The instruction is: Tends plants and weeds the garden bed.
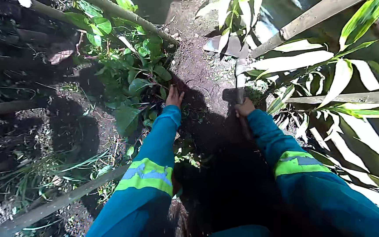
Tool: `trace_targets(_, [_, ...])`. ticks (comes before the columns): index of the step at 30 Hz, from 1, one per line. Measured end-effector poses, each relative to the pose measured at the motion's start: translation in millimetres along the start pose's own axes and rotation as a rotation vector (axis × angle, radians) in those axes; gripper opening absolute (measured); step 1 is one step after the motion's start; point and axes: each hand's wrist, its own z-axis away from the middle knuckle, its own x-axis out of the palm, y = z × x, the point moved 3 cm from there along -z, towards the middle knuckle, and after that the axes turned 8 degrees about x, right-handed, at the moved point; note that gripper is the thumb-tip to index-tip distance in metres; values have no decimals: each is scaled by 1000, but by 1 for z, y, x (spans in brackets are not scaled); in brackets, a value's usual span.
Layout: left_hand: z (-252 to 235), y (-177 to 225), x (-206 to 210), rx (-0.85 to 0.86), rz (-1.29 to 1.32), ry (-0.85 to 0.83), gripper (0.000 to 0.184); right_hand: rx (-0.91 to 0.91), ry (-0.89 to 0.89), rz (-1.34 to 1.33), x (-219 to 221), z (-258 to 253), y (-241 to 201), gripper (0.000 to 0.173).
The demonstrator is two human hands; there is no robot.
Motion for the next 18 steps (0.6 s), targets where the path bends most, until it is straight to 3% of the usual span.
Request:
trace_targets(2, [10, -6, 1, -119, 153, 16, 63, 60, -74, 116, 18, 12, 42, 49])
trace_targets(5, [13, -11, 4, -144, 195, 30, 59, 85, -131, 164, 19, 58, 88, 61])
trace_targets(8, [11, -12, 5, -110, 114, 41, 62, 19, -69, 90, 13, 56, 53, 57])
trace_targets(11, [11, 0, 3, -94, 69, -6, 74, 10, 0, -31, 20, 5, -14, 54])
trace_targets(13, [12, 6, 5, -98, 141, 18, 74, 29, 3, -17, 33, -26, -32, 54])
trace_targets(15, [13, 2, 5, -133, 196, 35, 75, 39, -46, 25, 49, -23, -13, 53])
trace_targets(18, [15, -3, 7, -144, 228, 52, 75, 95, -152, 114, 42, 27, 50, 55])
